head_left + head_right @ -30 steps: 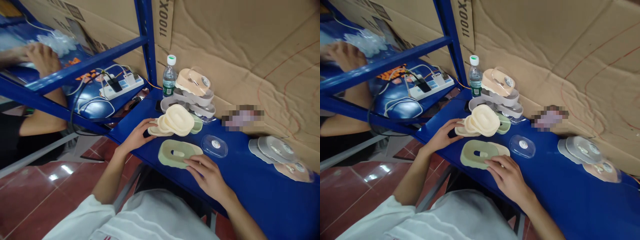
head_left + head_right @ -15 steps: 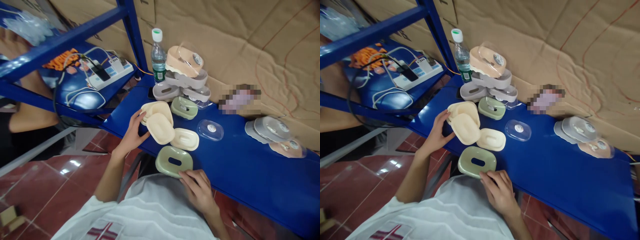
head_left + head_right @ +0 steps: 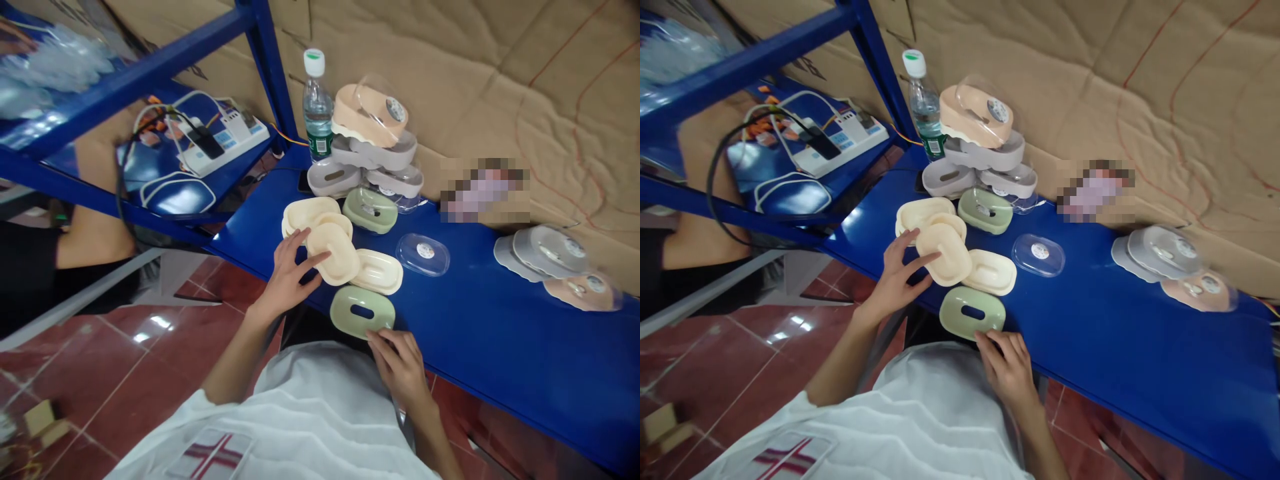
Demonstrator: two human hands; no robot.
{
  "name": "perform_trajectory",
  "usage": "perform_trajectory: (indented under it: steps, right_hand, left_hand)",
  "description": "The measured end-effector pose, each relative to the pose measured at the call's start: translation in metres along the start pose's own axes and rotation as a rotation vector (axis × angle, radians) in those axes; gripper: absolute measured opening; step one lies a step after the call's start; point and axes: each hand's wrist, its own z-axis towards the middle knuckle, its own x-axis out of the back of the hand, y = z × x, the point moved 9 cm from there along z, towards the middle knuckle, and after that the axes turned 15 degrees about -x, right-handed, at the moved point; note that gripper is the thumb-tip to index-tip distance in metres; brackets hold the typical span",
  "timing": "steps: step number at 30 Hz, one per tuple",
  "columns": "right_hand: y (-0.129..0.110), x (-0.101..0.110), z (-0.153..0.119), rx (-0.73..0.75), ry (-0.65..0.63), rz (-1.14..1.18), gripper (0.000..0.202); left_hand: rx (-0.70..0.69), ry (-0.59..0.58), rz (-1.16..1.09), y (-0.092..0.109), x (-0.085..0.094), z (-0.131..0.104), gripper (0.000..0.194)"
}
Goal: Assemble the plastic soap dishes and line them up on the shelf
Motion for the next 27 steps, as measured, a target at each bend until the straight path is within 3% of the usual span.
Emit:
perform_trajectory:
  steps: [6, 8, 11, 13, 18, 22, 27]
  right_hand:
    - [0.030, 0.017, -0.006, -0.080, 0.064, -0.060, 0.040]
    - [0.043, 0.023, -0.011, -0.112, 0.094, -0.080, 0.036]
    - [0.063, 0.030, -0.014, -0.154, 0.155, -0.102, 0.028]
    - [0.073, 0.033, -0.012, -0.180, 0.203, -0.101, 0.027]
    - [0.082, 0.034, 0.002, -0.246, 0.229, -0.038, 0.030]
    - [0.084, 0.031, 0.004, -0.263, 0.187, -0.016, 0.028]
    - [0.091, 0.029, -0.002, -0.295, 0.179, -0.004, 0.029]
  left_hand:
    - [0.041, -0.088, 0.012, 0.005, -0.009, 0.023, 0.049]
    - [0.127, -0.030, 0.054, 0.007, -0.007, 0.025, 0.048]
    - [0.313, 0.124, 0.089, 0.008, -0.005, 0.019, 0.061]
    - [0.362, 0.217, 0.046, 0.012, -0.008, 0.017, 0.063]
    - [0.443, 0.379, -0.126, 0.011, -0.014, 0.007, 0.037]
    - [0.479, 0.527, -0.243, 0.004, 0.001, -0.003, 0.019]
    - [0.426, 0.588, -0.223, -0.023, 0.047, 0.007, 0.012]
